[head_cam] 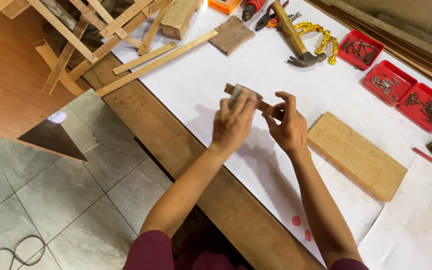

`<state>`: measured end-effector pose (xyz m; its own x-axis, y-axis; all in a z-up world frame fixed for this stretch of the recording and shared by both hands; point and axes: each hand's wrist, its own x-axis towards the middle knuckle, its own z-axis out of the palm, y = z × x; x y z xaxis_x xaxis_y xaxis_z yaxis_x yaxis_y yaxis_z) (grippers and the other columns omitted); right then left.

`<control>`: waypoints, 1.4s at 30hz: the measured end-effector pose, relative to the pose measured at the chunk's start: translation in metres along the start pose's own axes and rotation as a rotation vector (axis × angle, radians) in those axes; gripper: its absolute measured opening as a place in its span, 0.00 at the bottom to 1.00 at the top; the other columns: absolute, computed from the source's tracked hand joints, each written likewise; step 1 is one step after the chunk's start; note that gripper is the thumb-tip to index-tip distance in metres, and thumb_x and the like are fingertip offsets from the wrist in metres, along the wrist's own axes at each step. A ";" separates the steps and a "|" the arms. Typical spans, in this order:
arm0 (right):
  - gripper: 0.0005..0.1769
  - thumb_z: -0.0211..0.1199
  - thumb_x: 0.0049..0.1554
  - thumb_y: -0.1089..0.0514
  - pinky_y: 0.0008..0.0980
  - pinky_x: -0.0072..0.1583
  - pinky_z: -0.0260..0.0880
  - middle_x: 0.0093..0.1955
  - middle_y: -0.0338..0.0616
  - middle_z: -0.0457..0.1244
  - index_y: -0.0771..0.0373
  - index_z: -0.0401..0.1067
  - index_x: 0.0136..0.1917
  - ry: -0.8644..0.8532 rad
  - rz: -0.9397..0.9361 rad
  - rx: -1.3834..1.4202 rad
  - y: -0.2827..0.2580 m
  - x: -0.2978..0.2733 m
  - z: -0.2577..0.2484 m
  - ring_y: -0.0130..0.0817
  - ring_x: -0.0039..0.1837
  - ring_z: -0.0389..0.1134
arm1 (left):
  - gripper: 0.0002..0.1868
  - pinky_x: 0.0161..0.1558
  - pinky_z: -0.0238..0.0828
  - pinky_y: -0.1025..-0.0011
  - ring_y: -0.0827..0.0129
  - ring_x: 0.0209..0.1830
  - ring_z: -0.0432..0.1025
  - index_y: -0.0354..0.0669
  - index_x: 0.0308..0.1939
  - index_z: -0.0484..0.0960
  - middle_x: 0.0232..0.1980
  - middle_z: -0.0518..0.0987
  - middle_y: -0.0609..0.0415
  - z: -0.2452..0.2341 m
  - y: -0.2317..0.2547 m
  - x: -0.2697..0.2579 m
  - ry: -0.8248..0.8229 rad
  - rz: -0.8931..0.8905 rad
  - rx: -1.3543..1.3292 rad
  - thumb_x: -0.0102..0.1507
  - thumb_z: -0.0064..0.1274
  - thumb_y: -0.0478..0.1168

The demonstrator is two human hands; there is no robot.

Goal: The recorder is sanding small wooden pieces and measuring them on a workbench.

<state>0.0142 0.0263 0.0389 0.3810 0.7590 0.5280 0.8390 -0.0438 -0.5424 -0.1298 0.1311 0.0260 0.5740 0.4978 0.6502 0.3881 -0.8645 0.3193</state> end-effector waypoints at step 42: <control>0.37 0.59 0.58 0.57 0.47 0.82 0.47 0.82 0.48 0.51 0.54 0.60 0.80 0.050 -0.410 -0.361 0.006 -0.005 0.016 0.46 0.83 0.49 | 0.08 0.51 0.58 0.57 0.59 0.46 0.68 0.43 0.48 0.73 0.44 0.74 0.50 0.007 -0.001 0.018 -0.209 -0.139 -0.171 0.65 0.44 0.33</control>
<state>0.0111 0.0321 0.0228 0.0052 0.7293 0.6842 0.9992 0.0225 -0.0315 -0.1146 0.1419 0.0324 0.6665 0.6001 0.4422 0.3563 -0.7775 0.5182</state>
